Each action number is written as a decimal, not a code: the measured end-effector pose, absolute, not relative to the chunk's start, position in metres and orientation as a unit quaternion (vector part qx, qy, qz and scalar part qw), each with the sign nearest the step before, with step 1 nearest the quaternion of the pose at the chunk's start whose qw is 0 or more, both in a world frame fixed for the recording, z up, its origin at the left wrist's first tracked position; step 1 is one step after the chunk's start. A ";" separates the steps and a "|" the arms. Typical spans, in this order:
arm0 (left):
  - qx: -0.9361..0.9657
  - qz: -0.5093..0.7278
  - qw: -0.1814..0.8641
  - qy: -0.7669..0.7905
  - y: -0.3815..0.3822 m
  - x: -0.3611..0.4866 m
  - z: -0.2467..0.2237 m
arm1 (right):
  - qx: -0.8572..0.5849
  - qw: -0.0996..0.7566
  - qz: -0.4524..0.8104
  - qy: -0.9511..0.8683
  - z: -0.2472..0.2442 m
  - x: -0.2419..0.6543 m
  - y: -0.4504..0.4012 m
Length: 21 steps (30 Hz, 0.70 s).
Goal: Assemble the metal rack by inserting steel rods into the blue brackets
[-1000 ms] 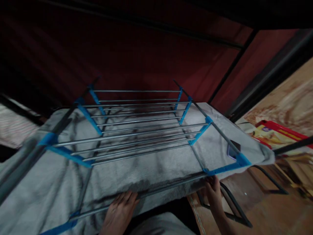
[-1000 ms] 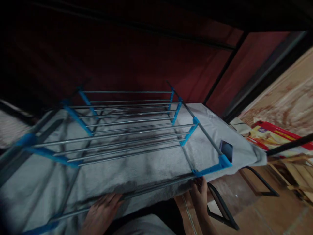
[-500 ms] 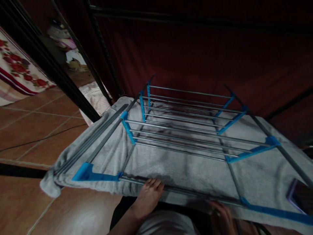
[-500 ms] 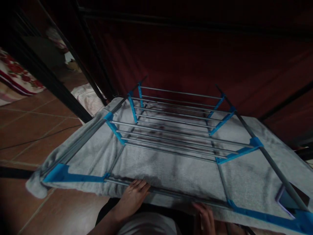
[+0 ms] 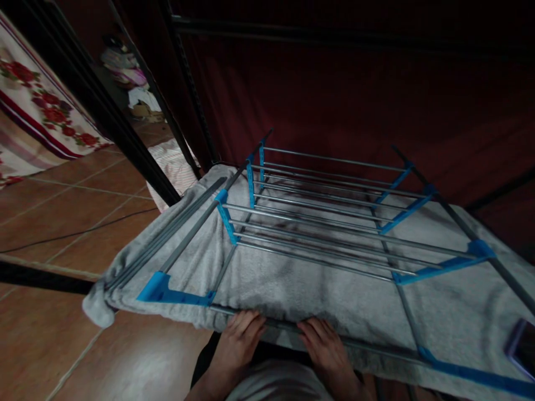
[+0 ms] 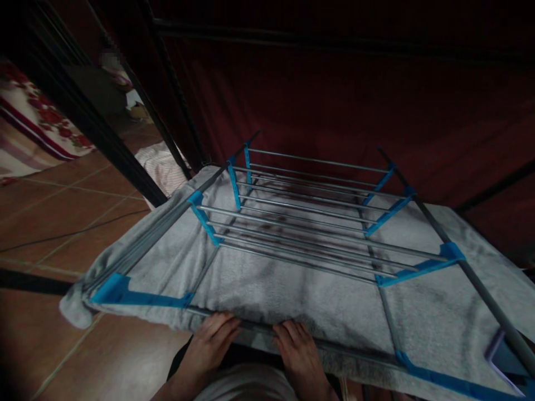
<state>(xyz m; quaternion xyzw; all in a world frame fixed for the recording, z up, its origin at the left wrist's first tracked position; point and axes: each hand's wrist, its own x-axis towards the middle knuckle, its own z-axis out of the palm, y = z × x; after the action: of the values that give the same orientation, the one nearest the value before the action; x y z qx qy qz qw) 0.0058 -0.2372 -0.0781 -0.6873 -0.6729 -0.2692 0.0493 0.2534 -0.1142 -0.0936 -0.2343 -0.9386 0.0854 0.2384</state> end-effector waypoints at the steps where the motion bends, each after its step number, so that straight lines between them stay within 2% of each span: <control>1: -0.653 -0.294 0.043 -0.697 -0.249 -0.004 -0.079 | -0.240 0.244 0.087 -0.935 -0.095 0.254 -0.114; 5: -0.428 -0.403 0.018 -0.809 -0.284 -0.046 -0.088 | -0.249 0.251 0.090 -0.931 -0.100 0.254 -0.112; 8: -0.302 -0.430 0.006 -0.851 -0.287 -0.073 -0.095 | -0.258 0.245 0.101 -0.929 -0.098 0.252 -0.111; 12: -0.323 -0.401 -0.066 -0.855 -0.273 -0.090 -0.103 | -0.256 0.248 0.115 -0.927 -0.094 0.251 -0.111; 17: -0.343 -0.362 -0.017 -0.867 -0.268 -0.090 -0.100 | -0.248 0.257 0.123 -0.926 -0.093 0.252 -0.111; 21: -0.313 -0.339 -0.045 -0.886 -0.270 -0.080 -0.089 | -0.250 0.262 0.125 -0.924 -0.092 0.254 -0.110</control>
<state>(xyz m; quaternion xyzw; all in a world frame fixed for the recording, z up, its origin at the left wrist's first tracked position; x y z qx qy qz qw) -0.0804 -0.2696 -0.0891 -0.3125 -0.8861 -0.3391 -0.0455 0.2544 -0.1105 -0.0920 -0.2497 -0.9239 0.1248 0.2617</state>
